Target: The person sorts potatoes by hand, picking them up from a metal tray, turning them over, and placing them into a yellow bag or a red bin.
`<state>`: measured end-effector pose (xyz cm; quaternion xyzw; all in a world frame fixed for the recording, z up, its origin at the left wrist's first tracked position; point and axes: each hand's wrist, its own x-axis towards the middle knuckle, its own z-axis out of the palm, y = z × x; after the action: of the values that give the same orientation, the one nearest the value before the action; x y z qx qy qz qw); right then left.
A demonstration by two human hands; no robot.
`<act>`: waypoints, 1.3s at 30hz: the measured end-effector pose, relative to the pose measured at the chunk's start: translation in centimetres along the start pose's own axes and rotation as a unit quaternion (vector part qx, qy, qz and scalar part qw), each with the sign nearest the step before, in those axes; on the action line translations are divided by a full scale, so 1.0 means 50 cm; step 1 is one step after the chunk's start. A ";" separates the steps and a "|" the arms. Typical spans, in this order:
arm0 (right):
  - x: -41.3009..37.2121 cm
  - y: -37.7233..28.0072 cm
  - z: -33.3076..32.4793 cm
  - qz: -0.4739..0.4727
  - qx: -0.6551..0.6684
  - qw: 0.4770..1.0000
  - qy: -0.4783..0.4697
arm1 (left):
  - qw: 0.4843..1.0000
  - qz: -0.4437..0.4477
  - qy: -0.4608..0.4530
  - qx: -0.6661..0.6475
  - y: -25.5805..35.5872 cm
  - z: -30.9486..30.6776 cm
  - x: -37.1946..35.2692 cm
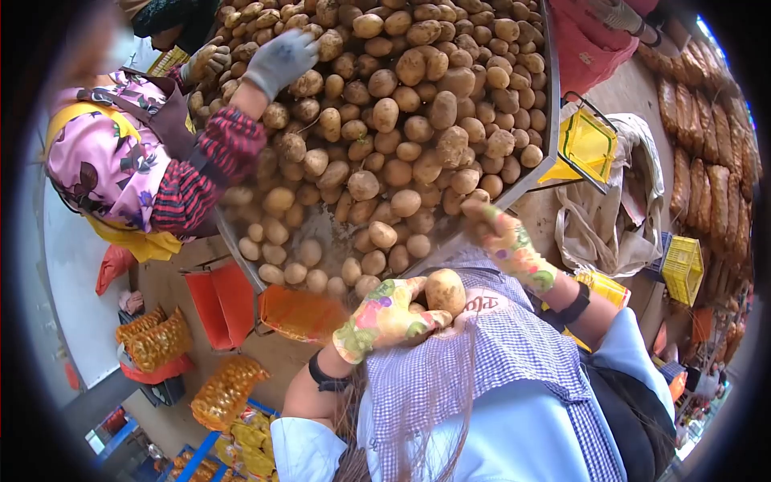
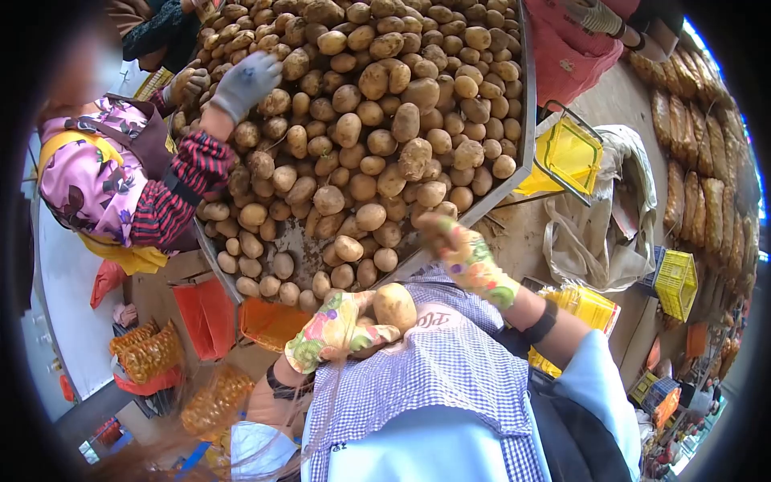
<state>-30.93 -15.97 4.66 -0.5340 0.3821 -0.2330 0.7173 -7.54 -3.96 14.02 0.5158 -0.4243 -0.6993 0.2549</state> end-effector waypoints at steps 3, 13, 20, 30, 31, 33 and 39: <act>-0.021 -0.049 -0.029 0.071 -0.095 0.992 -0.029 | 0.988 0.031 0.073 0.133 0.026 0.017 0.014; -0.049 -0.145 0.050 0.115 0.087 0.977 -0.158 | 0.928 0.114 0.158 0.317 0.028 0.036 0.052; -0.046 -0.085 -0.056 0.078 0.365 0.921 -0.111 | 0.843 0.009 0.078 -0.531 -0.060 -0.006 0.109; 0.050 0.152 -0.656 0.031 0.448 0.807 0.384 | 0.818 0.011 0.042 -0.573 -0.007 0.012 0.115; 0.060 0.134 -0.683 0.002 0.460 0.794 0.396 | 0.821 0.013 0.026 -0.570 -0.007 0.011 0.119; 0.079 0.086 -0.711 -0.024 0.440 0.764 0.471 | 0.821 0.008 0.017 -0.571 -0.019 0.014 0.120; 0.105 -0.043 -0.317 -0.009 0.142 0.990 0.012 | 0.741 -0.029 -0.058 -0.668 -0.061 0.012 0.136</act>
<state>-40.29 -29.87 2.93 -0.4275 0.3489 -0.2972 0.7792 -10.15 -7.63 8.05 0.1837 0.1530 -0.8388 0.4891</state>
